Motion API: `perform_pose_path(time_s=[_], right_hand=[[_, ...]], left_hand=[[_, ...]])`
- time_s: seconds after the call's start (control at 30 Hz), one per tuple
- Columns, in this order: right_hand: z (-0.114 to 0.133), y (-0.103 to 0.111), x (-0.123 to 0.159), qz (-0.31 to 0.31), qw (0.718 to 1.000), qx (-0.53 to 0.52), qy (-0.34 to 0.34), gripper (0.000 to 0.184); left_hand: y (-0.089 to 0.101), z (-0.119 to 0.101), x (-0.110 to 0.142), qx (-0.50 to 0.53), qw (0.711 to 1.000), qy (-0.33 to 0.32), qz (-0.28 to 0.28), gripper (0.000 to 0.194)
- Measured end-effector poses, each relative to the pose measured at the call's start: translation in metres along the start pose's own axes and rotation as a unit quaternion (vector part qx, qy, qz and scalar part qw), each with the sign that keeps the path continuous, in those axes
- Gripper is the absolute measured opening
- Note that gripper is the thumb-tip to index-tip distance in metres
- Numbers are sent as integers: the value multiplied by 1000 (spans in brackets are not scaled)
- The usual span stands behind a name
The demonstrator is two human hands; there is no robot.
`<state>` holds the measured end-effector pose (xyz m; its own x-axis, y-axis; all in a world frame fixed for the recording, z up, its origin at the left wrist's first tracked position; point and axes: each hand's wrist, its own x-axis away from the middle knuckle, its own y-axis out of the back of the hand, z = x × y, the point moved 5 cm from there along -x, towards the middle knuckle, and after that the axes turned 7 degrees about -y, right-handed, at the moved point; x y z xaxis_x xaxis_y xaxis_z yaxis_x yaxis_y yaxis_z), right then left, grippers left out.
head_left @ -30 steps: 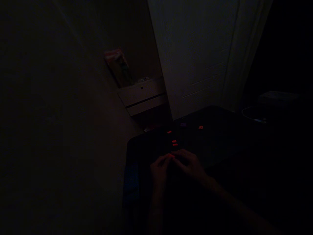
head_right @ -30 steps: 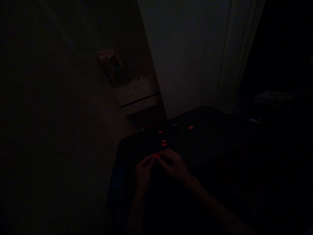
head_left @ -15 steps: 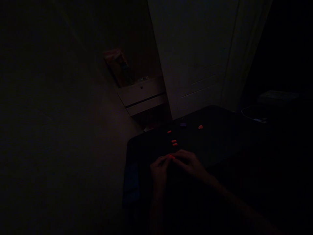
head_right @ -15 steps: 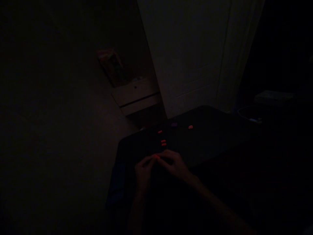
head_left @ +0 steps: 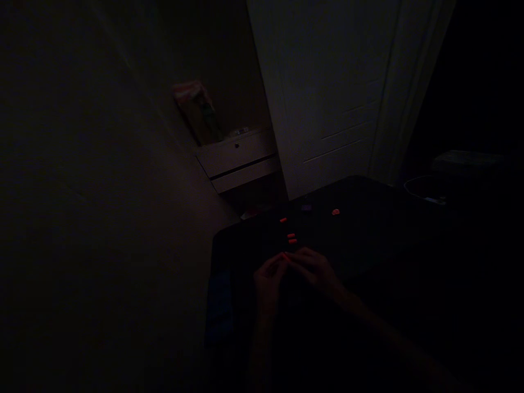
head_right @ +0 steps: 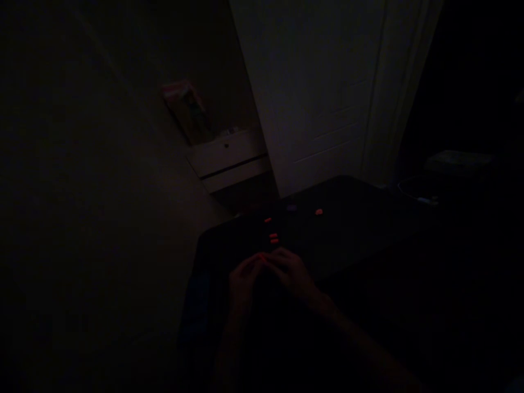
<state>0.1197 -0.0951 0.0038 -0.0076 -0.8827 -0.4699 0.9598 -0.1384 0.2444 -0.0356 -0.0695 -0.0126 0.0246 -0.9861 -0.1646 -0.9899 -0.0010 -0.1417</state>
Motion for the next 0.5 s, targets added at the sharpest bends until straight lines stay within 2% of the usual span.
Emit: perform_pose_path(time_s=[0.2, 0.5], right_hand=[[-4, 1, 1, -17, 999, 22, 21, 25], [1, 2, 1, -9, 1000, -12, -4, 24]], left_hand=[[-2, -1, 1, 22, 1000, 14, -1, 34], [2, 7, 0, 54, 998, 33, -19, 36]])
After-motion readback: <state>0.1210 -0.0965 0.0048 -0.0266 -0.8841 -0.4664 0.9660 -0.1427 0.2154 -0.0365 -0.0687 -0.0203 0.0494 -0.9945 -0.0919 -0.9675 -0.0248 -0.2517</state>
